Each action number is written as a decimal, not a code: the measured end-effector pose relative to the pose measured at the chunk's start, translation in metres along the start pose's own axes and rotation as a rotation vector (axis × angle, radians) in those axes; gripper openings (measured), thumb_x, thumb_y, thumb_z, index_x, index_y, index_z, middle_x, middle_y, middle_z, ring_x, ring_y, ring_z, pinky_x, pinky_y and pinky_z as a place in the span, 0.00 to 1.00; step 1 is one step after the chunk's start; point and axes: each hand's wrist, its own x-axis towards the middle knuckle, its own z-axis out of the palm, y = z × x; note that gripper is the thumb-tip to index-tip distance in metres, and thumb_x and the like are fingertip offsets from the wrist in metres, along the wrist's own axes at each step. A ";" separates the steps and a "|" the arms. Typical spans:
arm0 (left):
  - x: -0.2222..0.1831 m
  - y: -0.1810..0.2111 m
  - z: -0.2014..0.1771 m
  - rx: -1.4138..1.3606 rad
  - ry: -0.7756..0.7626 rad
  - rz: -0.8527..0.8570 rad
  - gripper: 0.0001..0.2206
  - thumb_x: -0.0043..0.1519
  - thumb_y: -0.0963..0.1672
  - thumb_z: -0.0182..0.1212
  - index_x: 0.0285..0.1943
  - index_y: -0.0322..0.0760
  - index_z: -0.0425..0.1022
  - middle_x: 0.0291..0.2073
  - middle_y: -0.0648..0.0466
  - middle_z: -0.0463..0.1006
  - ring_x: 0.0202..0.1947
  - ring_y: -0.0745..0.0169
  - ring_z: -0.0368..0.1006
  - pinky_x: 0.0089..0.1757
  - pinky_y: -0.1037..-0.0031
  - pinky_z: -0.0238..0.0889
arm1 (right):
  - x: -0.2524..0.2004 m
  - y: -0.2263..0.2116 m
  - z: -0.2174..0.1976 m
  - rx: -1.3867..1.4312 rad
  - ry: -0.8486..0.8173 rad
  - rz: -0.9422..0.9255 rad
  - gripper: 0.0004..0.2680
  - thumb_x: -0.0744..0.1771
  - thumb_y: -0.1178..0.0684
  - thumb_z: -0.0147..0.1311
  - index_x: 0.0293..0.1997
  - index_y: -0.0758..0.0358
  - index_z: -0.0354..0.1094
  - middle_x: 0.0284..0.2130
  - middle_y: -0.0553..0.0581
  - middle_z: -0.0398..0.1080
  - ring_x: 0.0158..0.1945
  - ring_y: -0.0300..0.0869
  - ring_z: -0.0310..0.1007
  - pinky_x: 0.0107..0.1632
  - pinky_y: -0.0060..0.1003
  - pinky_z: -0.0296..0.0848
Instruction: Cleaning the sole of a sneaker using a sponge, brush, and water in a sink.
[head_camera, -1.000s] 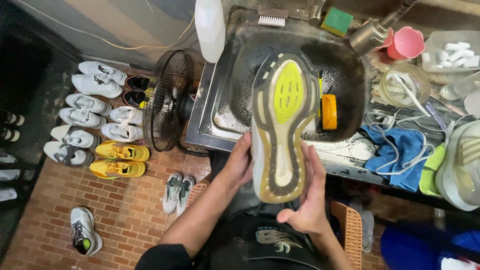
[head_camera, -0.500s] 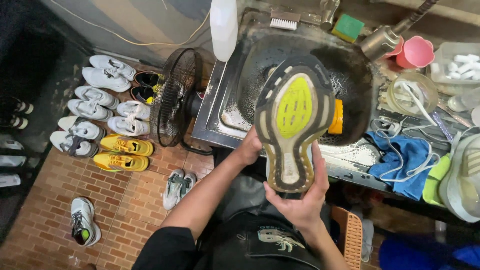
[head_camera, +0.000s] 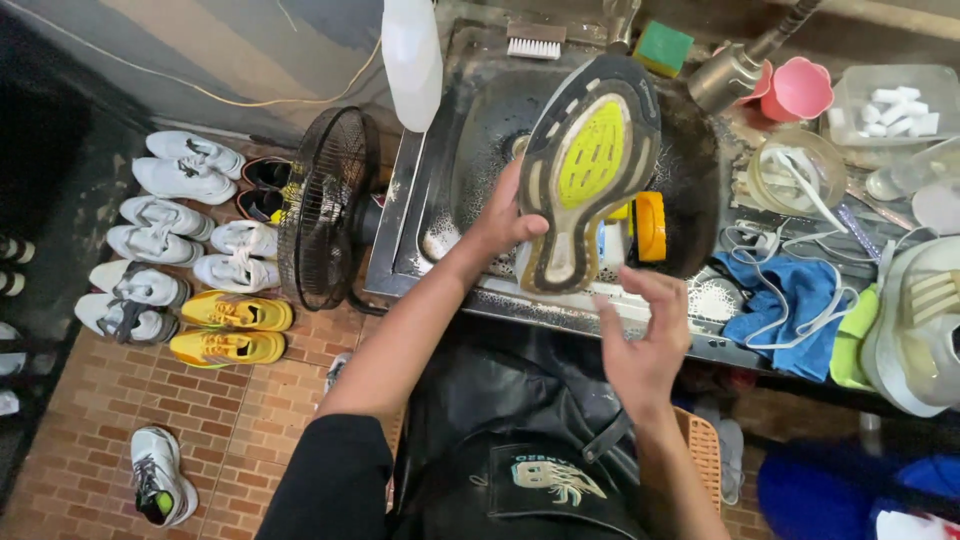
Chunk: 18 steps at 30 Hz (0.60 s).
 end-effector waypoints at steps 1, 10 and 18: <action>0.003 -0.009 -0.009 0.043 0.004 0.015 0.34 0.38 0.53 0.67 0.50 0.32 0.62 0.38 0.49 0.70 0.39 0.67 0.63 0.41 0.66 0.62 | 0.004 0.008 -0.004 -0.102 0.047 0.020 0.13 0.58 0.61 0.59 0.40 0.65 0.60 0.33 0.55 0.60 0.37 0.48 0.62 0.41 0.38 0.65; 0.010 -0.011 -0.019 -0.099 0.194 -0.087 0.24 0.54 0.55 0.52 0.51 0.38 0.62 0.40 0.58 0.67 0.40 0.73 0.60 0.41 0.72 0.60 | 0.047 0.084 -0.030 -0.424 -0.013 0.052 0.02 0.66 0.59 0.50 0.36 0.56 0.68 0.20 0.49 0.65 0.24 0.43 0.64 0.34 0.34 0.61; 0.001 -0.023 -0.023 -0.161 0.277 -0.156 0.21 0.57 0.53 0.45 0.51 0.38 0.61 0.40 0.53 0.67 0.40 0.67 0.61 0.44 0.68 0.58 | 0.103 0.172 0.020 -0.682 -0.413 0.035 0.13 0.61 0.53 0.54 0.45 0.69 0.60 0.29 0.65 0.61 0.34 0.57 0.64 0.36 0.51 0.64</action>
